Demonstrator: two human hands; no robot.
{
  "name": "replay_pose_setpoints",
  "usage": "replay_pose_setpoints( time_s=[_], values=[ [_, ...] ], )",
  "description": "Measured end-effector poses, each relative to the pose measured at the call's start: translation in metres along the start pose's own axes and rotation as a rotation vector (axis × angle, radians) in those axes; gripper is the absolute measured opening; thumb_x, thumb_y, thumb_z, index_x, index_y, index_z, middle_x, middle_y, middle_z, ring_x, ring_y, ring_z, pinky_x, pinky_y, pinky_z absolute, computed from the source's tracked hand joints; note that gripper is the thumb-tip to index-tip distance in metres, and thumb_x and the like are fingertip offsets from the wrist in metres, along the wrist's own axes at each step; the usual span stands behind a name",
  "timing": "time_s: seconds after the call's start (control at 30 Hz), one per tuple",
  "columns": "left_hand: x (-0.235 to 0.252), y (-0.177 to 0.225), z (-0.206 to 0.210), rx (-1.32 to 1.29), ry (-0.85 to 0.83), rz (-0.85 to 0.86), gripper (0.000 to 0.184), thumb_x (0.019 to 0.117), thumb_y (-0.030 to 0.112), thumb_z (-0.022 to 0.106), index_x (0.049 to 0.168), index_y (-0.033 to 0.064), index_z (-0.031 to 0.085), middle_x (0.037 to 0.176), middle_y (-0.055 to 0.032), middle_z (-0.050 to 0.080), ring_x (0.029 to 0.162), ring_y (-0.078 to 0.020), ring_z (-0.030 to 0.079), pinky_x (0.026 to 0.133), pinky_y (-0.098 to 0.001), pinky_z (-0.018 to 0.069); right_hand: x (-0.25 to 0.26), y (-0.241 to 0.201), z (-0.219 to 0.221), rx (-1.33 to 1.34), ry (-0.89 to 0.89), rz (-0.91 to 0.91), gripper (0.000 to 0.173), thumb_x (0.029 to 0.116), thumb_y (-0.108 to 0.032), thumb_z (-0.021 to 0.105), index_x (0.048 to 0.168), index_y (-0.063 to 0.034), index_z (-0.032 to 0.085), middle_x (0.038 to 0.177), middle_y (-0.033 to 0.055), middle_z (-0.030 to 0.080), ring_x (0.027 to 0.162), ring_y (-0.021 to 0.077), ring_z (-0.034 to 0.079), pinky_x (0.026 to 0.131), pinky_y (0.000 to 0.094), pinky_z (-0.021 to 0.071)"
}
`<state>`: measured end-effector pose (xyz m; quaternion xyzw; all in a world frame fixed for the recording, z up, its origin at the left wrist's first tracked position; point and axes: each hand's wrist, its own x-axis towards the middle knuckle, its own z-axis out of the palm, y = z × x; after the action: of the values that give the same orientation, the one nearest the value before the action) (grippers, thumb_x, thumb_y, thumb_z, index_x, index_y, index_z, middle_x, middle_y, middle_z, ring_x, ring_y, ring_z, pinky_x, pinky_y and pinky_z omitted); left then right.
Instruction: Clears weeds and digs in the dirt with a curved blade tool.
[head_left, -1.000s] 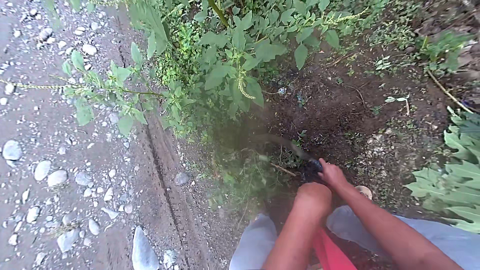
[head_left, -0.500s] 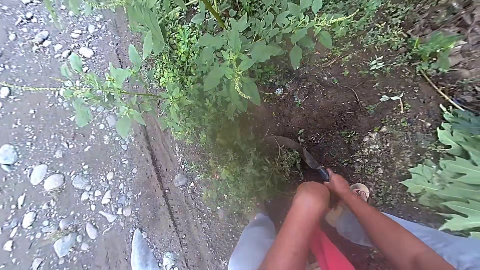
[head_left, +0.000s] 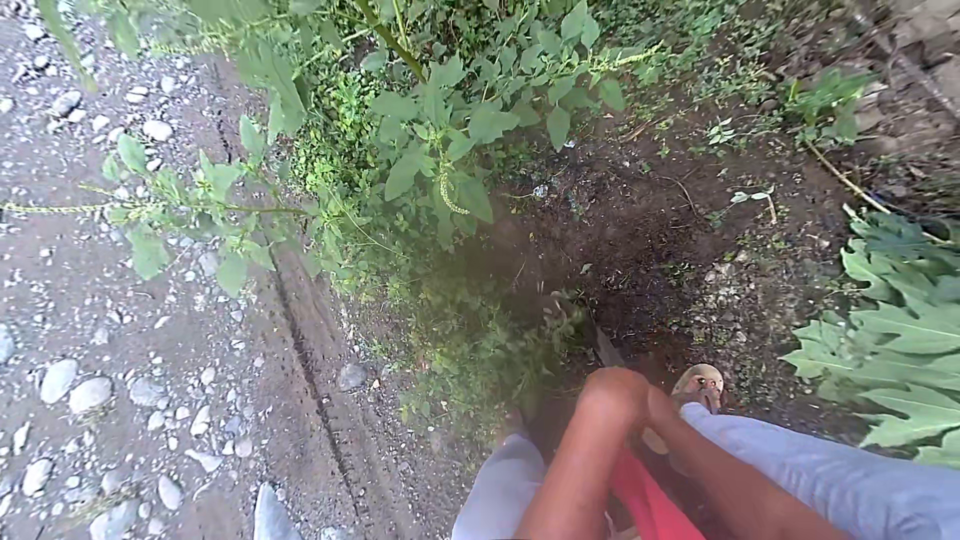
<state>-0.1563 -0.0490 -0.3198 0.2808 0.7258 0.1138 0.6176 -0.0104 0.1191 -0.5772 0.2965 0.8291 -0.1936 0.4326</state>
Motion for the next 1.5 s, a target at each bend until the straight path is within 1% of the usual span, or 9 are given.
replay_pose_setpoints(
  time_s=[0.17, 0.4, 0.53, 0.7, 0.8, 1.0, 1.13, 1.23, 1.5],
  values=[
    [0.006, -0.004, 0.005, 0.005, -0.012, -0.008, 0.034, 0.1018, 0.019, 0.064, 0.122, -0.0078, 0.064, 0.133, -0.0272, 0.062, 0.129, -0.0423, 0.058, 0.104, -0.0624, 0.0471, -0.009, 0.01, -0.03, 0.035, 0.106, -0.027, 0.061, 0.096, -0.02, 0.07, 0.15, -0.0025, 0.047, 0.12, 0.0289, 0.069, 0.114, 0.0461, 0.067, 0.098, 0.0625, 0.0514],
    [0.004, -0.009, 0.004, -0.006, -0.009, -0.016, 0.036, 0.102, 0.023, 0.066, 0.118, -0.009, 0.065, 0.128, -0.028, 0.064, 0.125, -0.0428, 0.06, 0.102, -0.0621, 0.0478, 0.014, -0.079, -0.058, 0.683, 0.449, -0.079, 0.057, 0.0951, -0.01, 0.071, 0.144, 0.0055, 0.045, 0.099, 0.0256, 0.069, 0.078, 0.0358, 0.071, 0.076, 0.0532, 0.0586],
    [0.003, -0.009, 0.0, -0.001, -0.015, 0.001, 0.036, 0.1023, 0.022, 0.065, 0.121, -0.0086, 0.064, 0.13, -0.0278, 0.063, 0.126, -0.0428, 0.059, 0.103, -0.0621, 0.047, 0.017, -0.026, -0.042, 0.111, 0.185, 0.038, 0.064, 0.0974, -0.016, 0.068, 0.154, -0.002, 0.04, 0.126, 0.0288, 0.067, 0.116, 0.0449, 0.067, 0.098, 0.0617, 0.0525],
    [0.008, -0.008, 0.002, 0.019, -0.042, 0.011, 0.035, 0.1031, 0.021, 0.063, 0.121, -0.0086, 0.064, 0.13, -0.028, 0.063, 0.127, -0.0426, 0.059, 0.103, -0.0617, 0.0477, 0.015, 0.001, -0.082, -0.15, 0.152, 0.029, 0.063, 0.0981, -0.019, 0.067, 0.154, -0.0044, 0.041, 0.128, 0.0284, 0.066, 0.12, 0.0468, 0.065, 0.099, 0.0629, 0.0507],
    [0.007, -0.007, 0.001, 0.02, -0.034, 0.018, 0.035, 0.1032, 0.021, 0.063, 0.121, -0.009, 0.064, 0.13, -0.0284, 0.062, 0.127, -0.0429, 0.059, 0.103, -0.062, 0.0475, 0.013, -0.016, -0.098, 0.099, 0.258, -0.046, 0.058, 0.0968, -0.018, 0.068, 0.147, 0.0003, 0.046, 0.119, 0.0298, 0.068, 0.111, 0.046, 0.068, 0.095, 0.0631, 0.0515],
    [0.001, 0.001, -0.004, 0.042, -0.067, 0.002, 0.035, 0.1037, 0.016, 0.06, 0.125, -0.0114, 0.061, 0.137, -0.031, 0.058, 0.132, -0.0456, 0.054, 0.107, -0.0628, 0.0436, 0.017, -0.089, -0.068, 0.886, 0.427, -0.131, 0.059, 0.0955, -0.006, 0.067, 0.145, 0.0084, 0.038, 0.096, 0.0197, 0.066, 0.068, 0.0233, 0.068, 0.068, 0.0407, 0.0606],
    [0.014, -0.008, 0.005, 0.011, -0.026, 0.007, 0.035, 0.1017, 0.023, 0.066, 0.119, -0.0082, 0.065, 0.13, -0.0274, 0.063, 0.126, -0.0425, 0.059, 0.103, -0.0617, 0.0473, 0.014, -0.02, -0.045, 0.088, -0.021, -0.046, 0.062, 0.0953, -0.016, 0.069, 0.15, 0.0004, 0.045, 0.126, 0.0286, 0.066, 0.115, 0.0431, 0.067, 0.099, 0.0612, 0.0522],
    [0.012, -0.006, 0.003, 0.011, -0.047, -0.001, 0.033, 0.1016, 0.02, 0.065, 0.119, -0.0088, 0.064, 0.13, -0.0277, 0.063, 0.125, -0.0426, 0.059, 0.102, -0.0618, 0.0477, 0.014, 0.021, -0.05, -0.169, -0.062, -0.041, 0.065, 0.0945, -0.021, 0.071, 0.152, -0.0059, 0.045, 0.13, 0.0275, 0.066, 0.122, 0.0463, 0.064, 0.101, 0.0645, 0.0491],
    [-0.002, 0.005, -0.007, 0.033, -0.083, -0.019, 0.037, 0.1044, 0.017, 0.06, 0.132, -0.009, 0.058, 0.142, -0.0294, 0.056, 0.136, -0.0442, 0.052, 0.109, -0.0615, 0.0422, 0.014, -0.058, -0.079, 0.374, 0.288, -0.116, 0.059, 0.0961, -0.015, 0.069, 0.147, 0.0043, 0.047, 0.116, 0.0299, 0.068, 0.103, 0.0429, 0.07, 0.092, 0.0594, 0.0539]
  ],
)
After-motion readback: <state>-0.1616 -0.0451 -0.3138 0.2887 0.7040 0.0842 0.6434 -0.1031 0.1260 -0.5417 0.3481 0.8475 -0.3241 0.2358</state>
